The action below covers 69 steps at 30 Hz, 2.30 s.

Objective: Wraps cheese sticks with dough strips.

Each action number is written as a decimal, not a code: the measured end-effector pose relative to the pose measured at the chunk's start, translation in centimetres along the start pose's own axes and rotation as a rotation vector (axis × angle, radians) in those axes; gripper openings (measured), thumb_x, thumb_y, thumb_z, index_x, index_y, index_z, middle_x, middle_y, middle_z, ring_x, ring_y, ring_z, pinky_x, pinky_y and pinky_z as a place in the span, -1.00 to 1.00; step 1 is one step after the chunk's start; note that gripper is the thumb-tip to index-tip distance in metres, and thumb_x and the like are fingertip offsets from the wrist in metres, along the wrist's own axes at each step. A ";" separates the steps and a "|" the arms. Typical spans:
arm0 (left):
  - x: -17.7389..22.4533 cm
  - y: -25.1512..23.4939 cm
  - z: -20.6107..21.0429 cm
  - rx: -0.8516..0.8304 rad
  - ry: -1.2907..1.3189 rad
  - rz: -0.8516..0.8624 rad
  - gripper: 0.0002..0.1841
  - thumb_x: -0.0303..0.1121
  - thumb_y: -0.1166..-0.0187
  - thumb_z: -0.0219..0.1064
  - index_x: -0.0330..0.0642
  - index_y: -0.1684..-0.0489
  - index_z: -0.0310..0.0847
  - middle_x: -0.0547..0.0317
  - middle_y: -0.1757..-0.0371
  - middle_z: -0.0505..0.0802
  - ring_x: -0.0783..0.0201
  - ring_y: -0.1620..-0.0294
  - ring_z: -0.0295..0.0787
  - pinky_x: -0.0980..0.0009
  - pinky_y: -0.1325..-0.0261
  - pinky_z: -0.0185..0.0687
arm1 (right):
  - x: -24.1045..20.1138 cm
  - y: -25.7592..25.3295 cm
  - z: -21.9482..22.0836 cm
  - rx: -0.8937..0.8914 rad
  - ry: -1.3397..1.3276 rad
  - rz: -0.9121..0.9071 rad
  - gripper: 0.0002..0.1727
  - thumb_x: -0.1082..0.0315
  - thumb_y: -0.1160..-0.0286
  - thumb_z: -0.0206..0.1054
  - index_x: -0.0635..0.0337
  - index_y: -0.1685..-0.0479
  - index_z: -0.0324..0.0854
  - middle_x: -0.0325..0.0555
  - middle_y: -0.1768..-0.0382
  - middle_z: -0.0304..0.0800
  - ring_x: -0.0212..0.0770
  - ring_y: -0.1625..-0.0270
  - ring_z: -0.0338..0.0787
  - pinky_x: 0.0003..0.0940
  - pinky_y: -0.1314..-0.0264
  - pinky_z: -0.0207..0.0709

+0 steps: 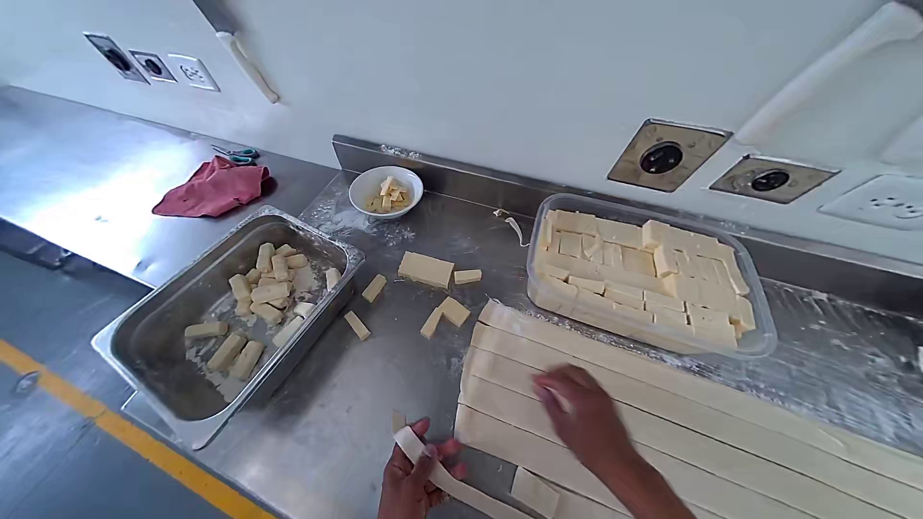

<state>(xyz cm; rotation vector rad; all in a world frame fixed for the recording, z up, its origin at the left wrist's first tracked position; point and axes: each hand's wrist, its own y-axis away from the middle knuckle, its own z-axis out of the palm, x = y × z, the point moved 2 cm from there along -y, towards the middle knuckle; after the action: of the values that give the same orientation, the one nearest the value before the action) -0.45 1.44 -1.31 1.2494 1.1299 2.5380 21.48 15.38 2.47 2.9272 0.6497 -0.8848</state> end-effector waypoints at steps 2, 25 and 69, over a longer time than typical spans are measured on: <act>0.7 -0.2 -0.2 0.050 0.021 -0.012 -0.69 -0.38 -0.92 -0.20 -0.32 -0.27 0.42 -0.07 0.23 0.96 0.05 0.25 0.98 0.22 0.16 0.91 | -3.8 -6.5 3.0 -0.170 -0.051 -0.011 -0.65 0.25 -0.67 0.30 0.29 -0.22 0.78 0.23 -0.26 0.77 0.21 -0.41 0.70 0.11 -0.52 0.50; 4.5 -2.6 -0.9 0.092 -0.084 0.069 -0.73 -0.47 -0.86 -0.04 -0.46 -0.29 0.45 -0.07 0.01 0.92 0.19 0.02 0.93 0.33 -0.07 0.83 | -7.6 -2.1 5.1 -0.398 -1.055 0.387 -0.68 0.49 -0.61 0.32 0.38 -0.29 0.66 -0.06 0.07 0.86 -0.31 0.08 0.84 -0.38 -0.12 0.73; 5.5 4.8 0.1 -0.270 -1.034 0.934 -0.60 -0.45 -0.44 0.46 -0.58 -0.18 0.71 -0.27 -0.19 0.86 0.22 -0.13 0.92 0.40 -0.21 0.82 | -11.6 7.3 5.7 -0.138 -1.369 0.423 -0.81 0.50 -0.52 0.40 0.35 -0.04 0.70 -0.17 0.15 0.89 -0.42 0.16 0.88 -0.51 0.02 0.78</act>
<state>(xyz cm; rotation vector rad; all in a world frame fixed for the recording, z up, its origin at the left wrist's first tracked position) -2.93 0.16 5.38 2.8720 -0.0682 1.6835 12.62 3.47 3.09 1.5428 -0.0323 -2.1380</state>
